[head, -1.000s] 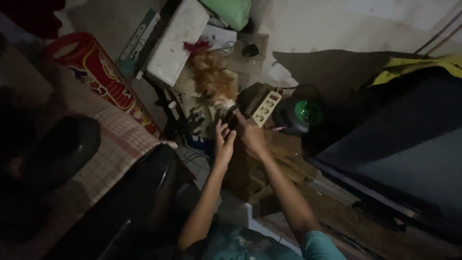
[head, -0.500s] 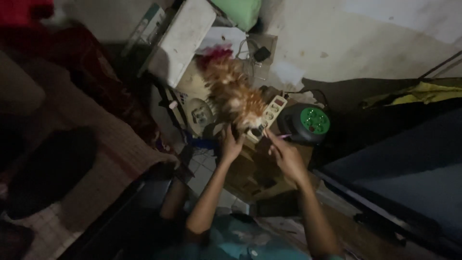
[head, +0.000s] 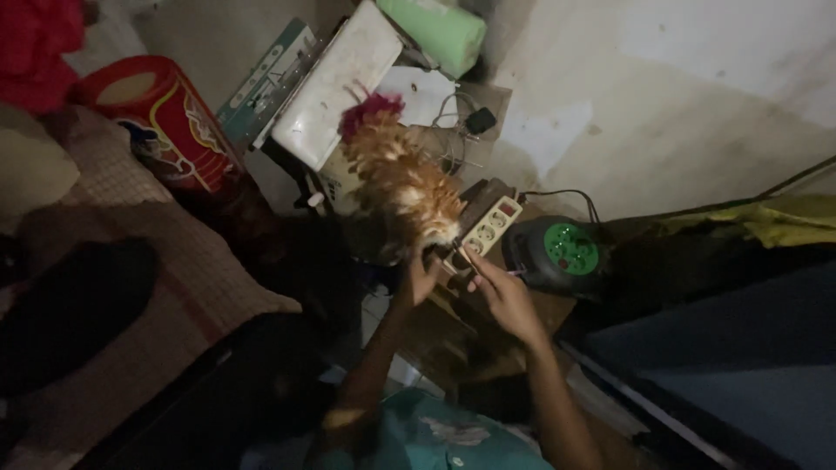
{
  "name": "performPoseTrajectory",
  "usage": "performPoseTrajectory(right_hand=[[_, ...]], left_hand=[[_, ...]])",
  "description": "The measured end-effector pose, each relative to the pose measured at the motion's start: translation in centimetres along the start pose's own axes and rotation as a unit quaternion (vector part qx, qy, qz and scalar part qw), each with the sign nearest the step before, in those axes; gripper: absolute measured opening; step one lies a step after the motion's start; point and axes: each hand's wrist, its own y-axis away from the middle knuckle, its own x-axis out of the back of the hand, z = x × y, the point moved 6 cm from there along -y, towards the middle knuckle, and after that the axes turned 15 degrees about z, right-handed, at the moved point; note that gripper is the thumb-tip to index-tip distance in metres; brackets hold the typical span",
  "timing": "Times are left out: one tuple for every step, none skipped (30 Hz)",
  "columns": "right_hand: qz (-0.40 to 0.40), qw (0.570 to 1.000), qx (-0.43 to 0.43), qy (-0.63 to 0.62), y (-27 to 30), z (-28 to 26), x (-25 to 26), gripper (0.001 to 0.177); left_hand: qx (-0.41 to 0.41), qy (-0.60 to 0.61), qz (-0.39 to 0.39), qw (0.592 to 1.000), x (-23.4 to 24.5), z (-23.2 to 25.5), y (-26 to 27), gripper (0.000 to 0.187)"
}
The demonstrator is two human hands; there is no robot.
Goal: Dusting various household objects such as a television and a water dispenser using a feather duster.
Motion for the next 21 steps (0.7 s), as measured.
performPoseTrajectory(right_hand=[[0.001,1.0,0.004,-0.002,0.0,0.8,0.3,0.058],[0.014,0.999,-0.005,-0.034,-0.1,1.6,0.7,0.055],[0.027,0.997,-0.016,-0.064,0.1,2.5,1.3,0.052],[0.029,0.997,-0.015,-0.064,-0.4,2.0,1.7,0.052],[0.058,0.983,-0.104,-0.142,-0.5,2.5,2.3,0.053],[0.087,0.953,-0.19,-0.218,-0.5,3.0,2.9,0.054],[0.09,0.953,-0.191,-0.217,-0.7,2.4,3.1,0.054],[0.118,0.938,-0.2,-0.26,-1.0,1.8,3.6,0.055],[0.145,0.92,-0.204,-0.302,-1.6,1.2,4.1,0.057],[0.148,0.92,-0.202,-0.302,-1.7,1.4,4.1,0.057],[0.153,0.917,-0.201,-0.309,-1.9,1.6,4.1,0.058],[0.159,0.914,-0.201,-0.316,-2.1,1.7,4.1,0.059],[0.161,0.915,-0.194,-0.316,-2.3,1.8,4.1,0.059],[0.16,0.908,-0.207,-0.327,-2.5,2.2,3.8,0.059],[0.158,0.9,-0.225,-0.339,-2.3,2.6,3.5,0.059],[0.159,0.901,-0.222,-0.338,-2.7,2.7,3.5,0.059],[0.148,0.889,-0.225,-0.371,-2.8,2.6,3.2,0.059],[0.137,0.876,-0.228,-0.403,-2.9,2.6,2.8,0.059],[0.138,0.875,-0.229,-0.403,-3.1,2.7,2.9,0.059],[0.141,0.88,-0.229,-0.392,-3.3,2.9,2.9,0.058],[0.141,0.885,-0.229,-0.38,-3.5,3.1,2.9,0.057]], left_hand=[[-0.004,-0.001,0.002,1.0,0.8,1.1,-2.3,0.062],[-0.009,-0.039,0.075,0.996,2.5,2.2,-4.7,0.048],[-0.011,-0.073,0.145,0.987,4.0,3.3,-6.7,0.034],[-0.013,-0.073,0.145,0.987,4.1,3.2,-9.5,0.034],[-0.031,-0.004,0.184,0.982,4.7,3.3,-11.7,0.024],[-0.049,0.064,0.221,0.972,5.3,3.2,-13.9,0.016],[-0.049,0.066,0.219,0.972,4.6,3.3,-16.4,0.016],[-0.107,0.06,0.267,0.956,4.6,3.9,-18.7,0.022],[-0.168,0.056,0.314,0.933,4.5,4.8,-21.2,0.03],[-0.17,0.059,0.313,0.932,4.0,4.6,-22.7,0.03],[-0.016,0.137,0.249,0.959,2.7,2.6,-24.6,0.032],[0.139,0.21,0.175,0.952,1.0,0.7,-25.9,0.036],[0.133,0.214,0.175,0.952,0.7,1.2,-27.3,0.036],[0.147,0.203,0.191,0.949,0.5,1.5,-28.5,0.04],[0.165,0.19,0.208,0.945,0.4,1.4,-29.1,0.044],[0.162,0.192,0.207,0.945,0.6,2.5,-29.6,0.044],[0.176,0.184,0.199,0.946,0.8,3.1,-29.7,0.041],[0.19,0.176,0.191,0.947,1.1,3.7,-29.7,0.041],[0.19,0.176,0.189,0.947,1.4,4.5,-30.0,0.041],[0.174,0.088,0.196,0.961,2.1,5.3,-30.2,0.041],[0.157,0.001,0.204,0.966,2.9,6.1,-30.3,0.042]])
